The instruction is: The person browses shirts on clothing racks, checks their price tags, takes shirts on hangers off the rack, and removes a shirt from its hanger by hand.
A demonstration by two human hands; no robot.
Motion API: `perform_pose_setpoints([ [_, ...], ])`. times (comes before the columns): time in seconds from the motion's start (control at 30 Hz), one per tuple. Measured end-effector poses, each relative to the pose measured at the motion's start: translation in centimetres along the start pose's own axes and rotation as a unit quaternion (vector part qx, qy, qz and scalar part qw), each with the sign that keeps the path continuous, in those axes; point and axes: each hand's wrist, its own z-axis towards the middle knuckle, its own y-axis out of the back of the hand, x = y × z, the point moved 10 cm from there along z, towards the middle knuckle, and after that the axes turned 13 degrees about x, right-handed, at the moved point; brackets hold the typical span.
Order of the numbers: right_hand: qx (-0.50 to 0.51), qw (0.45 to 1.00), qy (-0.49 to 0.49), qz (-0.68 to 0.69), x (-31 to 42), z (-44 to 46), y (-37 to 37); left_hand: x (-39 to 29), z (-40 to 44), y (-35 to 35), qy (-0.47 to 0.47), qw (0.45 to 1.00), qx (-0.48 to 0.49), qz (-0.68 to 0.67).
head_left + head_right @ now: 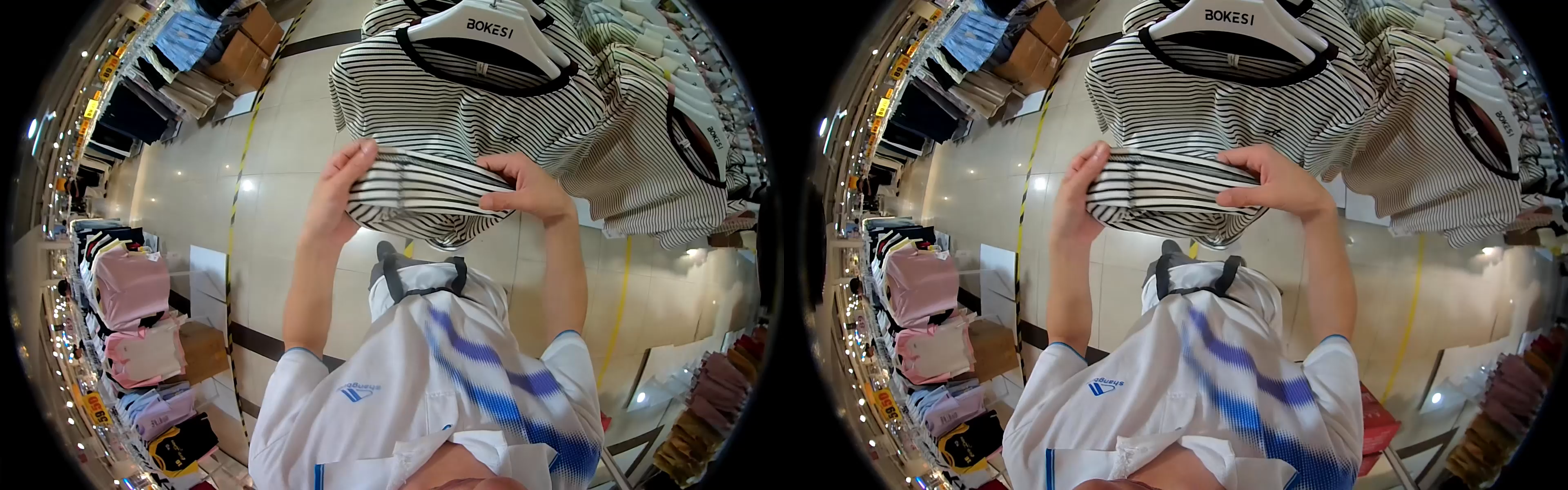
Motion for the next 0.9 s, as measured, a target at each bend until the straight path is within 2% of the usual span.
perform_pose_setpoints([
  [0.03, 0.022, 0.998, -0.023, -0.049, 0.2, -0.2, -0.3, -0.9, -0.2, 0.4, -0.012, 0.999, -0.044, -0.002],
  [0.07, 0.006, 0.997, -0.056, -0.048, -0.7, -0.7, 0.5, -1.7, -0.1, -0.1, -0.028, 0.999, -0.028, -0.024],
  [0.23, -0.039, 0.987, -0.103, -0.117, -5.3, -4.0, 4.3, -4.2, -0.2, 1.2, -0.073, 0.996, 0.001, -0.042],
  [0.33, -0.093, 0.980, -0.141, -0.109, -7.5, -6.3, 6.1, -4.5, -0.9, 5.6, -0.095, 0.981, -0.134, -0.105],
  [0.43, -0.151, 0.974, -0.148, -0.079, -10.5, -9.1, 8.0, -5.6, -0.6, 5.4, -0.115, 0.977, -0.104, -0.148],
  [0.5, -0.163, 0.973, -0.144, -0.079, -12.6, -10.4, 8.5, -5.8, -0.6, 8.1, -0.112, 0.972, -0.101, -0.179],
  [0.57, -0.189, 0.980, -0.053, -0.033, -14.4, -12.3, 9.8, -6.0, -0.7, 9.7, -0.133, 0.959, -0.089, -0.232],
  [0.6, -0.196, 0.975, -0.069, 0.073, -15.9, -13.5, 10.0, -5.7, -0.6, 10.1, -0.127, 0.959, -0.088, -0.238],
  [0.63, -0.203, 0.974, -0.073, 0.073, -15.4, -13.7, 9.4, -5.6, -0.5, 10.4, -0.128, 0.959, -0.081, -0.238],
  [0.73, -0.269, 0.936, 0.041, 0.226, -12.8, -12.1, 7.3, -4.3, -0.2, 10.7, -0.119, 0.960, -0.081, -0.238],
  [0.77, -0.274, 0.934, 0.040, 0.225, -12.9, -12.2, 7.3, -3.6, -0.4, 11.1, -0.116, 0.961, -0.093, -0.235],
  [0.8, -0.247, 0.923, 0.070, 0.286, -12.5, -11.6, 6.8, -3.3, -1.0, 12.4, -0.125, 0.960, -0.131, -0.212],
  [0.83, -0.217, 0.907, 0.101, 0.345, -12.0, -10.8, 6.1, -2.7, -1.2, 12.5, -0.123, 0.961, -0.130, -0.212],
  [0.87, -0.286, 0.886, 0.096, 0.353, -12.2, -11.1, 6.2, -2.5, -1.8, 13.3, -0.116, 0.968, -0.168, -0.145],
  [0.9, -0.286, 0.885, 0.097, 0.354, -11.7, -10.5, 5.9, -2.4, -2.5, 14.1, -0.110, 0.969, -0.206, -0.077],
])
